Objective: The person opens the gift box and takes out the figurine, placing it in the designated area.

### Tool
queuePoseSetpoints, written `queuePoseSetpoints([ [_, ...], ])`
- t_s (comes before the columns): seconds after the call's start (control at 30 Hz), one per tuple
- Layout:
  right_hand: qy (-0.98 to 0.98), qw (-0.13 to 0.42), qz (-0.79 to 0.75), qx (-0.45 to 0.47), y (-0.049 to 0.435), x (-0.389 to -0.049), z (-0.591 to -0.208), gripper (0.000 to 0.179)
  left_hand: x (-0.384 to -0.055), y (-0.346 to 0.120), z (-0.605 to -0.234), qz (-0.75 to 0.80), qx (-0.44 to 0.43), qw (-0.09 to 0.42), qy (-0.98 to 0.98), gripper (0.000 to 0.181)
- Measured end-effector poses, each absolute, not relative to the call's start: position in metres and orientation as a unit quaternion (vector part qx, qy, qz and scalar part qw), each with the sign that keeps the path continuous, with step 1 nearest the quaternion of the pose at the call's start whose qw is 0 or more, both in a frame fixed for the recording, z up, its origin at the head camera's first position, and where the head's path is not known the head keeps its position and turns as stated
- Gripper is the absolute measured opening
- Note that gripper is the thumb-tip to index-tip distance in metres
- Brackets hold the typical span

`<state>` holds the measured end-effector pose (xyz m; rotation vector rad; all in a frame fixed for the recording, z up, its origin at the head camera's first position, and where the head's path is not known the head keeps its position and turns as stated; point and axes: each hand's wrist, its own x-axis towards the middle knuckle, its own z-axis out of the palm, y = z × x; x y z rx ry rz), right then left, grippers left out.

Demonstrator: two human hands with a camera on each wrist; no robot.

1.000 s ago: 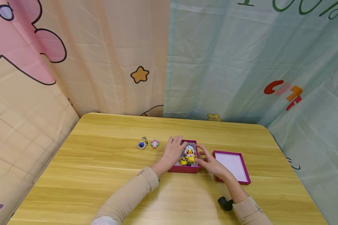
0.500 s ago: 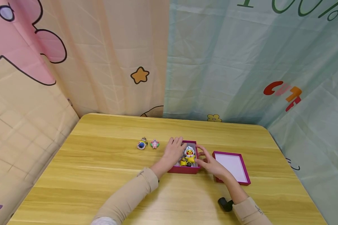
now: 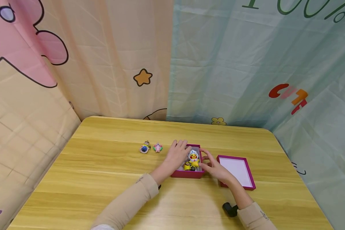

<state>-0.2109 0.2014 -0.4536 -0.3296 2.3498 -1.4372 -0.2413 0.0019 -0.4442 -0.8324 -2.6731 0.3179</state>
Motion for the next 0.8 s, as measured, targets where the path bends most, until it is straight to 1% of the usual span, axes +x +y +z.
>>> queuePoseSetpoints([
  [0.17,0.833,0.183,-0.509,-0.114,0.202,-0.211,-0.455,0.061,-0.238,-0.008,-0.439,0.105,-0.316,0.210,-0.919,0.035],
  [0.3,0.834,0.182,-0.510,-0.112,0.202,-0.211,-0.456,0.062,-0.239,-0.016,-0.436,0.107,-0.328,0.225,-0.911,0.035],
  [0.53,0.836,0.179,-0.507,-0.107,0.201,-0.210,-0.455,0.062,-0.241,-0.036,-0.432,0.084,-0.335,0.276,-0.897,0.033],
  [0.8,0.836,0.178,-0.508,-0.106,0.201,-0.210,-0.454,0.062,-0.244,-0.066,-0.435,0.055,-0.308,0.297,-0.902,0.026],
])
